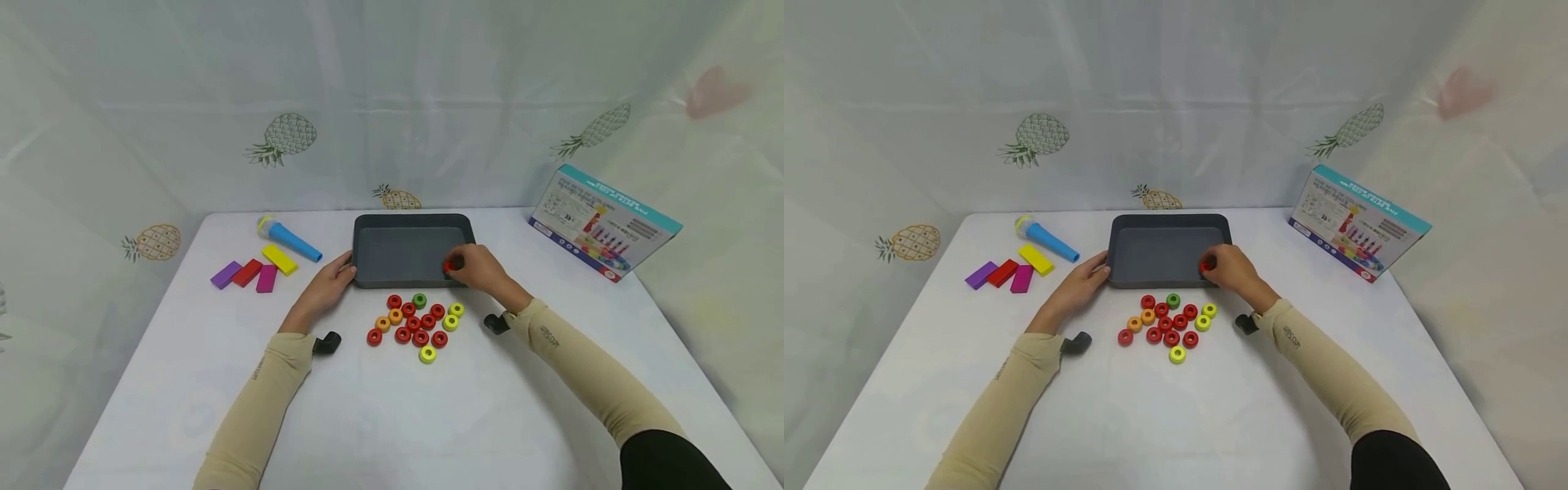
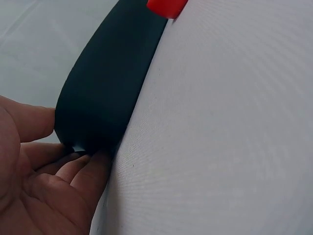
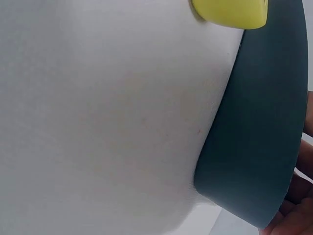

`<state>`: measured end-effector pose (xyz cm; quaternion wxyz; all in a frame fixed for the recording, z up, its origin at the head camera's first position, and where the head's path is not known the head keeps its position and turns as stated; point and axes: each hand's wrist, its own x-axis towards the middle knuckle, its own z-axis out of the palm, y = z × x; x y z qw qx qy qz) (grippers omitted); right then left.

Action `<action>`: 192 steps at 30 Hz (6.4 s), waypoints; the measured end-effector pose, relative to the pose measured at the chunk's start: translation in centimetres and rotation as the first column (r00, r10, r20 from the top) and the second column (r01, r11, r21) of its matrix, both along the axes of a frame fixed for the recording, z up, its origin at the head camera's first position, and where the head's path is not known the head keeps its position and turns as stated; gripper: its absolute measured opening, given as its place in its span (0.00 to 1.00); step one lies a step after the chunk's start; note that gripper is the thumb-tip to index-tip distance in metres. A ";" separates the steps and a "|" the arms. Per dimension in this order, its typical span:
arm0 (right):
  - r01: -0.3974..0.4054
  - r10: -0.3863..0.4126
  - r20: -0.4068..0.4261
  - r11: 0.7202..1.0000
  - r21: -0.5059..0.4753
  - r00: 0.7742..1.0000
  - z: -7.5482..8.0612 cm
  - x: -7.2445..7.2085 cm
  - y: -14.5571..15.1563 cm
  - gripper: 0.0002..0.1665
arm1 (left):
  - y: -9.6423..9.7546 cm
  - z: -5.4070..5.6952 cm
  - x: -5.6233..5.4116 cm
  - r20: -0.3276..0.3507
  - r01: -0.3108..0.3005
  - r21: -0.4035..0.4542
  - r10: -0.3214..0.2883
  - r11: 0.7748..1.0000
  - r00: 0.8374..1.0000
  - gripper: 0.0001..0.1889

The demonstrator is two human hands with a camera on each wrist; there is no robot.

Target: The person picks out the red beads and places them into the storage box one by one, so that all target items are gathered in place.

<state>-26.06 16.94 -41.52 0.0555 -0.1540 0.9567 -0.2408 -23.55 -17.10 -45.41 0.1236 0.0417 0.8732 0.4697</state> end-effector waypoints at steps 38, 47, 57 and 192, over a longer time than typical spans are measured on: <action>-0.111 0.092 -0.109 0.976 -0.185 0.990 0.9 9.5 -0.7 0.22 | -0.2 -0.1 0.4 0.000 -0.001 -0.001 0.001 1.000 1.000 0.31; -0.156 0.155 -0.022 0.968 -0.194 0.988 -0.2 12.0 -1.8 0.21 | 0.0 -0.1 0.1 0.000 -0.006 -0.010 0.006 1.000 1.000 0.31; -0.214 0.208 -0.052 0.965 -0.151 0.977 -1.5 12.5 -1.7 0.16 | 0.2 -0.2 0.0 0.006 -0.011 -0.015 0.011 1.000 1.000 0.31; -0.060 0.041 -0.143 0.990 -0.131 0.989 -0.8 0.9 -2.4 0.19 | 0.2 -0.8 0.6 -0.005 -0.017 0.059 0.018 0.998 1.000 0.32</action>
